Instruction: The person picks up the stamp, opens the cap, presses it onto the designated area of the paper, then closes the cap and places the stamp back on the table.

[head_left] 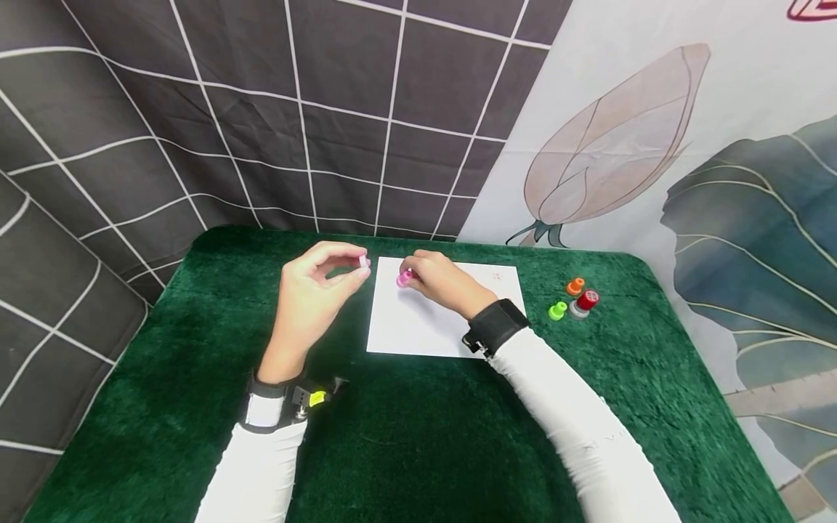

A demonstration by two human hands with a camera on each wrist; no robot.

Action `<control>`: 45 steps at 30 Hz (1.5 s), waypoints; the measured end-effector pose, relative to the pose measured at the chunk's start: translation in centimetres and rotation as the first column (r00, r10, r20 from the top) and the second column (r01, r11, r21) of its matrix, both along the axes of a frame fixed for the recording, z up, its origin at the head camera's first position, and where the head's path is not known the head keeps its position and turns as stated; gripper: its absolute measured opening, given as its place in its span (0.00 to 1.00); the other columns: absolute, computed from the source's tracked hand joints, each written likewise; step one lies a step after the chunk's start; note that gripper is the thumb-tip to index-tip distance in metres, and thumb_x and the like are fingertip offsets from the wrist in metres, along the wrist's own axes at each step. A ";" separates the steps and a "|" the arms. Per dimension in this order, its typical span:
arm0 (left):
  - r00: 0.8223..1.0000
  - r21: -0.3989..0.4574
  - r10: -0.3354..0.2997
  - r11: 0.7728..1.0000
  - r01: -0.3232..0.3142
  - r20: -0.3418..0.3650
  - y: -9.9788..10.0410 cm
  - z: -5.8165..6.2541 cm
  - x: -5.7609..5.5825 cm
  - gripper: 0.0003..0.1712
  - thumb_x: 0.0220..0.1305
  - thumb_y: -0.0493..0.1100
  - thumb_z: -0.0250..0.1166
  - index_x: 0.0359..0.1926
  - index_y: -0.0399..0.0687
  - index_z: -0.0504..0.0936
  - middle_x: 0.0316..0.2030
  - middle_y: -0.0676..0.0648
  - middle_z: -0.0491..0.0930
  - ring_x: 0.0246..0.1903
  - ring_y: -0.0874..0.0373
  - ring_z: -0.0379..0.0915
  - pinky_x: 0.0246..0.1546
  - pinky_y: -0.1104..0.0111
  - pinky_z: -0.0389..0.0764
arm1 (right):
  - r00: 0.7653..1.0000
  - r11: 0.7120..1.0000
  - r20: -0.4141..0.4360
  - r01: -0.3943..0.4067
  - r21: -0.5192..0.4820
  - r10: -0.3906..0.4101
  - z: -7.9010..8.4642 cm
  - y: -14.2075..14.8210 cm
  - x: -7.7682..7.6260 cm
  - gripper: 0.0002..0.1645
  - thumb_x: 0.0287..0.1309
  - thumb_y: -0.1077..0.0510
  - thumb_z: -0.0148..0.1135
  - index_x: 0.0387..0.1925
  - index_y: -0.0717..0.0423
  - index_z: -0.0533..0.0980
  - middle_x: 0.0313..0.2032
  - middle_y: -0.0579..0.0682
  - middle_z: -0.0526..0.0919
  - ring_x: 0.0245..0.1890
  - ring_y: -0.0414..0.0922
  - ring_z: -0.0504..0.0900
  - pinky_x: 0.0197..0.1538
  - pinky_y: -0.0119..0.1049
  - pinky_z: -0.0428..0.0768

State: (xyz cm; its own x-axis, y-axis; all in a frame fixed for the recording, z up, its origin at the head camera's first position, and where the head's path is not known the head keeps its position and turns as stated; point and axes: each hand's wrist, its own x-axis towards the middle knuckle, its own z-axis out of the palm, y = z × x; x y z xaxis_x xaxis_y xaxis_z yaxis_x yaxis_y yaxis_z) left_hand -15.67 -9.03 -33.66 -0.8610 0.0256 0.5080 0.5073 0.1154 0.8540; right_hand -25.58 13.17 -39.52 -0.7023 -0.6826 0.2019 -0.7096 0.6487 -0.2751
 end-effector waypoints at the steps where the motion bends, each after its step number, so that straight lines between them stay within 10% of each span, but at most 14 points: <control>1: 1.000 0.004 0.002 1.000 -0.002 -0.006 -0.1 0.1 0.1 0.16 0.55 0.36 0.71 0.46 0.37 0.84 0.44 0.41 0.84 0.43 0.56 0.82 0.49 0.64 0.83 | 1.000 1.000 0.005 0.000 0.016 0.000 -0.1 -0.3 -0.3 0.10 0.60 0.60 0.65 0.42 0.59 0.82 0.35 0.53 0.82 0.36 0.44 0.79 0.43 0.38 0.84; 45: 1.000 0.037 0.014 0.999 -0.014 -0.016 -0.6 0.2 0.2 0.15 0.55 0.34 0.71 0.45 0.35 0.84 0.43 0.39 0.84 0.42 0.55 0.81 0.49 0.67 0.83 | 0.995 0.981 0.035 0.081 0.178 -0.088 -3.4 -3.8 -3.5 0.07 0.58 0.68 0.60 0.31 0.56 0.81 0.26 0.48 0.79 0.29 0.45 0.75 0.34 0.38 0.79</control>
State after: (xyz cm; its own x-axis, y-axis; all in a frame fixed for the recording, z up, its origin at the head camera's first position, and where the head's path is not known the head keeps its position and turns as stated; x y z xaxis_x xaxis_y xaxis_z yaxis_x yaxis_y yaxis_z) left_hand -15.50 -9.63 -33.48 -0.8525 -0.0055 0.5226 0.5200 0.0912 0.8493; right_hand -29.11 9.40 -42.91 -0.7645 -0.6425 0.0522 -0.6401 0.7470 -0.1797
